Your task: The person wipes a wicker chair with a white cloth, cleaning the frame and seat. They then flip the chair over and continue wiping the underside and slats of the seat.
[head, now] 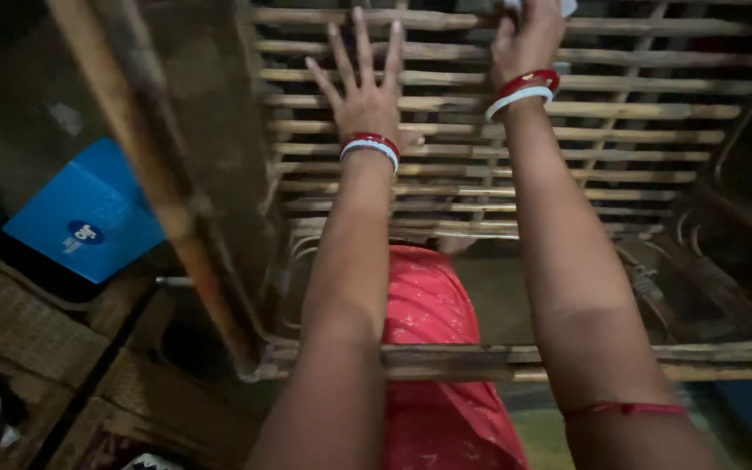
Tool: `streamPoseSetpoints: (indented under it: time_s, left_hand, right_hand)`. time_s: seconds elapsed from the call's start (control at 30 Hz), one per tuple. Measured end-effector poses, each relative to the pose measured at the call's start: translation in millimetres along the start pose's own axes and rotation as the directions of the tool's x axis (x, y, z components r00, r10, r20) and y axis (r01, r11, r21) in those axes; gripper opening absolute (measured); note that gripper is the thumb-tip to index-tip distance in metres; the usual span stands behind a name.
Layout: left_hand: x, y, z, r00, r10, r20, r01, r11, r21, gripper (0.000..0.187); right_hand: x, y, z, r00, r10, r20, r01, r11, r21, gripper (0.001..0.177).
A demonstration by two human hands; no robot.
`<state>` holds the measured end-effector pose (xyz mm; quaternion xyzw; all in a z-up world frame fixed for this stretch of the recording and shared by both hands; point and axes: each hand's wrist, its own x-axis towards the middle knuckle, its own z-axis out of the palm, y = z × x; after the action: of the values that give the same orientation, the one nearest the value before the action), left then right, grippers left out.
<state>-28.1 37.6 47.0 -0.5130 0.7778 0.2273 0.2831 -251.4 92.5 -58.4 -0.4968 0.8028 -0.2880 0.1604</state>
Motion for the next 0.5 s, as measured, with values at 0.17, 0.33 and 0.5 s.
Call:
streamPoseSetpoints:
  time_s: [0.17, 0.33, 0.5]
  left_hand:
    - [-10, -26, 1, 0.96, -0.155, 0.231, 0.176, 0.982, -0.074, 0.14]
    - [4, -32, 11, 0.932, -0.113, 0.346, 0.148, 0.986, -0.077, 0.125]
    - [17, -29, 44, 0.936, -0.127, 0.329, 0.123, 0.992, 0.033, 0.1]
  right_hand:
    - [2, -38, -3, 0.994, -0.106, -0.008, 0.105, 0.989, -0.105, 0.048]
    - [-4, -88, 41, 0.97, -0.231, 0.077, 0.236, 0.97, -0.066, 0.056]
    - [-4, -149, 119, 0.912, -0.298, 0.281, 0.293, 0.954, 0.062, 0.042]
